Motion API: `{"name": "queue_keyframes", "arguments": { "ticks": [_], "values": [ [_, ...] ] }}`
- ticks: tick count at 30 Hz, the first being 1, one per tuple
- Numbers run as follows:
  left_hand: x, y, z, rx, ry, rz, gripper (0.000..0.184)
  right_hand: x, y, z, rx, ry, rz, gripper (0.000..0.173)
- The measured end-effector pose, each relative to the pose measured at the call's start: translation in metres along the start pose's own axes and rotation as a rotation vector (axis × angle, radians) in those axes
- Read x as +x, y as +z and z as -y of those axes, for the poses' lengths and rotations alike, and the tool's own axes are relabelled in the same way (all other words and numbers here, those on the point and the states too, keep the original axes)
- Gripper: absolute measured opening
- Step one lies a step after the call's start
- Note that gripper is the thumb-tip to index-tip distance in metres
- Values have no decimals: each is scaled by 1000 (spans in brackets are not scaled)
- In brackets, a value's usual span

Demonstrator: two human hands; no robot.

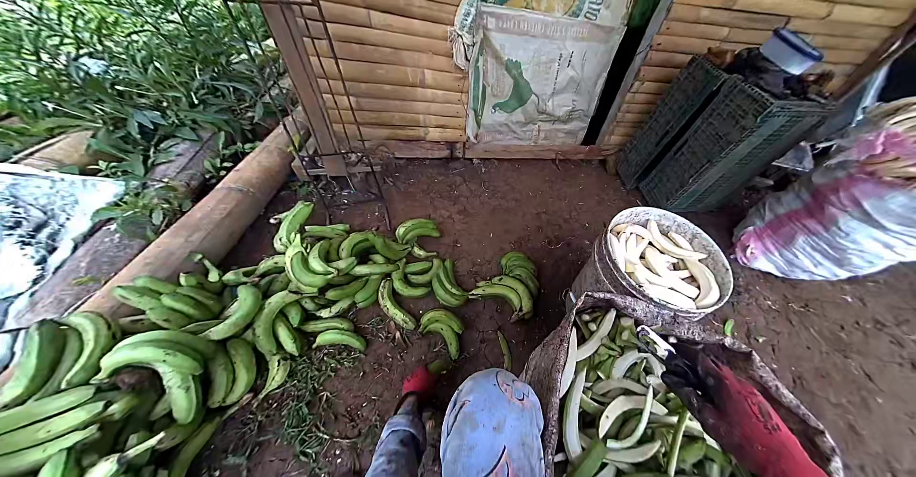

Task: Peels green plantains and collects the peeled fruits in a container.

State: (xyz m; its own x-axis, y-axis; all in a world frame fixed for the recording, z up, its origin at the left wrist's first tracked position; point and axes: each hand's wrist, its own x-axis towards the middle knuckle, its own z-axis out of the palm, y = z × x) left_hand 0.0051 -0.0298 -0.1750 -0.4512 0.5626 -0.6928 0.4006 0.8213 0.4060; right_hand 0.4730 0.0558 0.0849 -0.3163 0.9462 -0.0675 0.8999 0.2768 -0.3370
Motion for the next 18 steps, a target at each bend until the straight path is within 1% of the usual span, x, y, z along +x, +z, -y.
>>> {"name": "queue_keyframes", "arguments": {
  "ticks": [1,2,4,6,8,9,10,12,13,15,18],
  "values": [
    [-13,-8,0,-180,48,-48,51,-11,1,1,19,0,10,52],
    [-34,-17,-6,-417,107,-112,47,-21,2,2,40,2,7,46],
    [-82,-41,-33,-893,273,-182,43,-37,7,9,102,-6,-34,40],
    [-118,-69,-66,-1213,578,-126,47,-48,18,12,171,-57,-97,39],
    [-160,-100,-108,-1393,899,-12,50,-54,21,26,250,-118,-146,40],
    [-184,-114,-132,-1465,1041,22,56,-57,20,36,273,-148,-169,41],
    [-207,-124,-155,-1492,1159,15,58,-60,18,47,290,-183,-208,41],
    [-246,-136,-199,-1473,1274,-57,33,-65,16,65,333,-272,-313,43],
    [-262,-137,-216,-1467,1307,-31,26,-68,15,71,359,-321,-371,41],
    [-292,-129,-245,-1435,1322,15,37,-73,11,83,443,-400,-458,41],
    [-324,-90,-272,-1349,1310,93,37,-78,1,89,683,-463,-407,58]
  ]
}}
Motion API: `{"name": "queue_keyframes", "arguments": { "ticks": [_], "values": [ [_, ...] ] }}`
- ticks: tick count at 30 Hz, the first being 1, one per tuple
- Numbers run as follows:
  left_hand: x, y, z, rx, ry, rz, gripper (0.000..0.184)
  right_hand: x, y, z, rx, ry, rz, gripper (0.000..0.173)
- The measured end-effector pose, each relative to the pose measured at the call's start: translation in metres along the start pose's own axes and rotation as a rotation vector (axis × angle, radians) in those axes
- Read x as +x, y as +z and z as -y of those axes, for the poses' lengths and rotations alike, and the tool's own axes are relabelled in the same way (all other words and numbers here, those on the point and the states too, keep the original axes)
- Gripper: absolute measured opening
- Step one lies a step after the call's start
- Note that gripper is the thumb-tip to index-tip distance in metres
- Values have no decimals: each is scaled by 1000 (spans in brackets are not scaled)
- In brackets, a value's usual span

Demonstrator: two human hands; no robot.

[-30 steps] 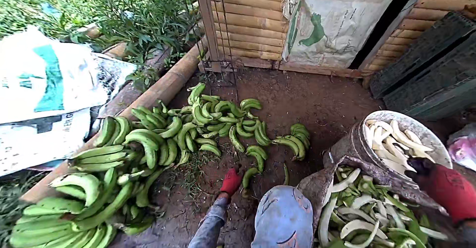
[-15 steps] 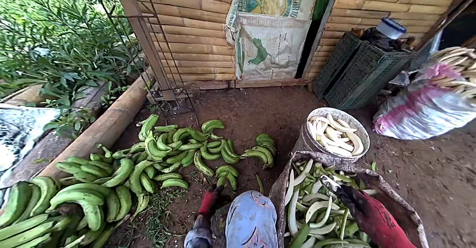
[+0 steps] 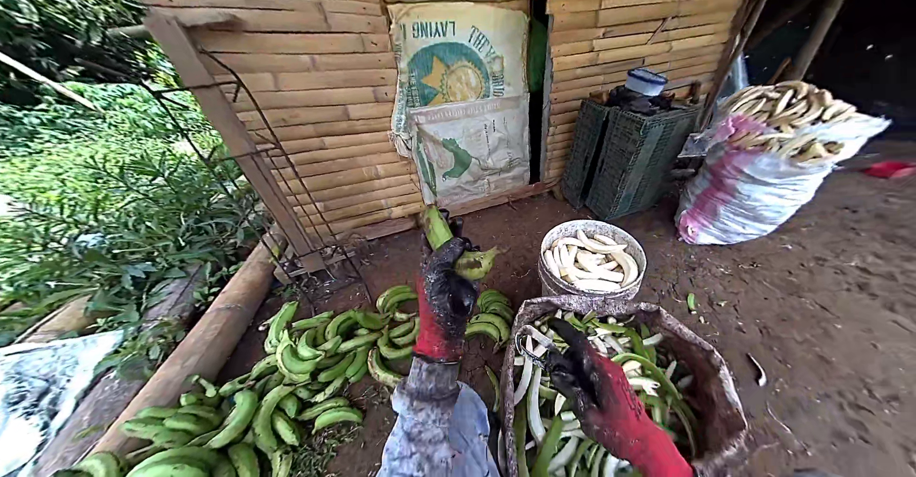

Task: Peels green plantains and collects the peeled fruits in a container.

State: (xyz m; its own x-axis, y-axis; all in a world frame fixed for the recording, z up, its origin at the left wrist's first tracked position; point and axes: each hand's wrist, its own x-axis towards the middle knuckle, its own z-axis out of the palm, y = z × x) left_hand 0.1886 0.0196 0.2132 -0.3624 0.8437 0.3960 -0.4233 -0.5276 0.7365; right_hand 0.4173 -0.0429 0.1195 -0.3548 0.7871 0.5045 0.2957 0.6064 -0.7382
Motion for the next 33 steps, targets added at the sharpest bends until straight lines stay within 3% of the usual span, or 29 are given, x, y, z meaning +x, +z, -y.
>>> {"name": "queue_keyframes", "arguments": {
  "ticks": [3,6,8,12,15,18,20,22,23,25,26,28,31,33],
  "values": [
    [-30,37,33,27,-105,50,49,-1,-4,-10,203,-2,-26,62],
    [-56,56,64,64,-213,51,53,-7,-13,-23,337,53,6,48],
    [-63,57,82,20,-285,61,48,-11,-25,-25,444,123,108,43],
    [-69,50,105,-87,-415,35,22,-18,-39,-29,477,217,221,50],
    [-77,51,109,-75,-370,30,33,-23,-37,-37,596,268,180,41],
    [-92,51,110,101,-201,77,47,-30,-20,-46,824,403,19,18],
    [-103,38,120,463,152,276,42,-33,-6,-49,864,594,-79,16],
    [-104,30,123,792,525,451,37,-40,3,-55,773,825,-26,19],
    [-103,33,118,820,533,452,40,-43,4,-60,737,904,61,22],
    [-98,39,110,640,217,328,39,-41,-3,-66,642,949,182,31],
    [-92,41,107,491,9,218,31,-38,-10,-67,544,883,181,34],
    [-80,38,101,239,-315,73,41,-29,-28,-65,295,645,142,35],
    [-76,32,101,117,-400,62,41,-29,-43,-57,59,256,123,31],
    [-79,33,109,165,-432,74,38,-27,-44,-52,-170,179,212,34]
  ]
}}
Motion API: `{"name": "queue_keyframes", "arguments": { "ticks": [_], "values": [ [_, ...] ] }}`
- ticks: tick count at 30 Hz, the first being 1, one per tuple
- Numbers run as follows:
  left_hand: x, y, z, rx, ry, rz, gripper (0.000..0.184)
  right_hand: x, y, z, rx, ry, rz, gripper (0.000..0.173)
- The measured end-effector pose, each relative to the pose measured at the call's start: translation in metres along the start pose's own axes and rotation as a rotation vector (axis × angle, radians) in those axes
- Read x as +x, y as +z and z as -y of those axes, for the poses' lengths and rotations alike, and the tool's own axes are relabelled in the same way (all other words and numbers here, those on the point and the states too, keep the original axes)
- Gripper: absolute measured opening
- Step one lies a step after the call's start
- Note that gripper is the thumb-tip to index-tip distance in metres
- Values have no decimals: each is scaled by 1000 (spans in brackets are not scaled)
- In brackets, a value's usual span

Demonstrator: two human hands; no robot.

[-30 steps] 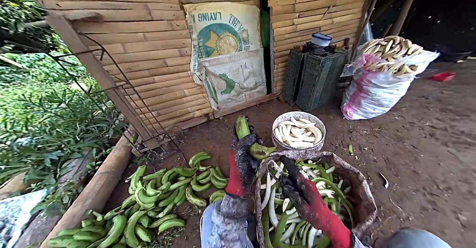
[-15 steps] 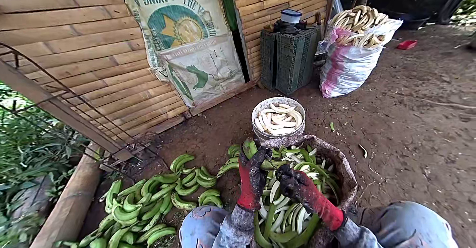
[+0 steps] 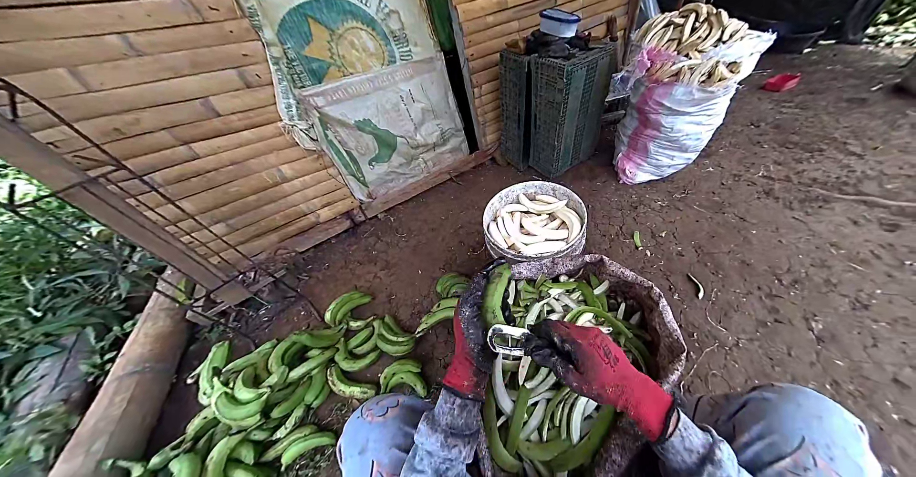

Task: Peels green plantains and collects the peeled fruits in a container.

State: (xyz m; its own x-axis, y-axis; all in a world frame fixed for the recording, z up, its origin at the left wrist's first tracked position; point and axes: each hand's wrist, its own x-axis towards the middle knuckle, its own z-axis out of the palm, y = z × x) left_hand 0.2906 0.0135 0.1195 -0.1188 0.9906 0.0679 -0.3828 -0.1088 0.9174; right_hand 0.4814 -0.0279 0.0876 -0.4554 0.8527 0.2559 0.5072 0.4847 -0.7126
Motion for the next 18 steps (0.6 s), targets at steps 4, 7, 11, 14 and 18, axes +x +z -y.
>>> {"name": "queue_keyframes", "arguments": {
  "ticks": [4,7,11,14,18],
  "values": [
    [-20,-2,22,271,-18,23,39,16,-5,-8,-242,94,-106,44],
    [-26,5,29,229,-69,-5,35,27,-13,-16,-242,292,-192,45],
    [-20,1,38,186,-18,10,34,22,2,-16,-136,289,-255,45],
    [-24,-1,31,419,124,113,28,20,2,-23,-109,334,-300,44],
    [-22,-1,26,323,-46,80,30,21,-18,-35,-46,344,-361,43]
  ]
}}
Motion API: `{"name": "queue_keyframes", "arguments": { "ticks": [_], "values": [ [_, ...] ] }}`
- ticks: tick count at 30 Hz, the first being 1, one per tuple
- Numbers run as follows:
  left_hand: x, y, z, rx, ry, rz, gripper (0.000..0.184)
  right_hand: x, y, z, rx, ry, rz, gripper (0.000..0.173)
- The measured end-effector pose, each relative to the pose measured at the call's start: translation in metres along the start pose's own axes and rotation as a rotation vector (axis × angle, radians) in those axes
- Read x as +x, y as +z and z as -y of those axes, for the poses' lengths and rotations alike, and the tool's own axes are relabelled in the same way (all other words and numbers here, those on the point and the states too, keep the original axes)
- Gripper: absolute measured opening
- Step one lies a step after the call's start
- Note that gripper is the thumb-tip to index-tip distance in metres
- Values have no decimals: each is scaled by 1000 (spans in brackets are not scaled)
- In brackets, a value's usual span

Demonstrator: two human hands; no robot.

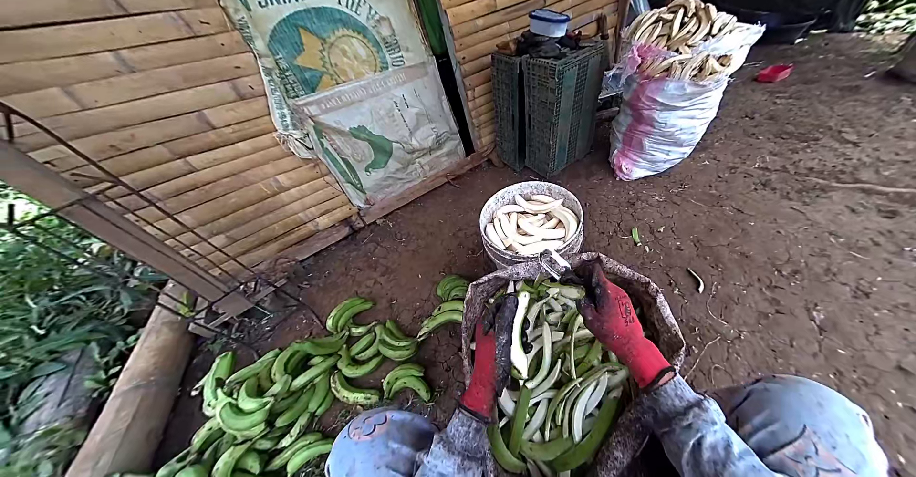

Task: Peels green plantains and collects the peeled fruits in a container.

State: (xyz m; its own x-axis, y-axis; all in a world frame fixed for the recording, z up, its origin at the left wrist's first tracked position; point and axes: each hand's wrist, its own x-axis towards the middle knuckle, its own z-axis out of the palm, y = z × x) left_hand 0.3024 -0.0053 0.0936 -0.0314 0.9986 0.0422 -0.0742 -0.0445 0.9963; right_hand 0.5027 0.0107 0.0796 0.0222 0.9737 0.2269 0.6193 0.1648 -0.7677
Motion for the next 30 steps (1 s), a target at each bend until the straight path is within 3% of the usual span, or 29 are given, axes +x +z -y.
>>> {"name": "queue_keyframes", "arguments": {
  "ticks": [3,5,10,13,16,17,19,21,23,25,28,30],
  "values": [
    [20,-14,10,-270,-52,-27,37,-24,14,4,187,-250,193,33],
    [22,-19,11,-349,-48,24,36,-32,25,10,168,-315,308,31],
    [-2,-7,5,-206,-241,157,43,-3,3,13,-167,-123,-85,42],
    [11,-8,15,-373,-120,122,46,-7,-5,9,-31,-171,-106,37],
    [29,-17,24,-526,57,81,42,-41,17,19,-5,-326,98,34],
    [30,-17,21,-521,46,81,42,-45,24,22,-70,-361,111,33],
    [20,-21,14,-272,-18,142,42,-39,24,19,-172,-339,69,37],
    [17,-30,17,60,-129,275,40,-21,12,10,-240,-216,-12,41],
    [17,-30,20,84,-210,370,42,-6,-7,8,-250,-33,-19,43],
    [16,-26,23,-231,-226,311,42,-7,-13,10,-202,-16,-22,44],
    [19,-18,21,-472,-61,26,36,-37,13,16,-66,-204,-37,37],
    [20,-15,14,-677,-46,-92,31,-54,33,25,-62,-301,-18,36]
  ]
}}
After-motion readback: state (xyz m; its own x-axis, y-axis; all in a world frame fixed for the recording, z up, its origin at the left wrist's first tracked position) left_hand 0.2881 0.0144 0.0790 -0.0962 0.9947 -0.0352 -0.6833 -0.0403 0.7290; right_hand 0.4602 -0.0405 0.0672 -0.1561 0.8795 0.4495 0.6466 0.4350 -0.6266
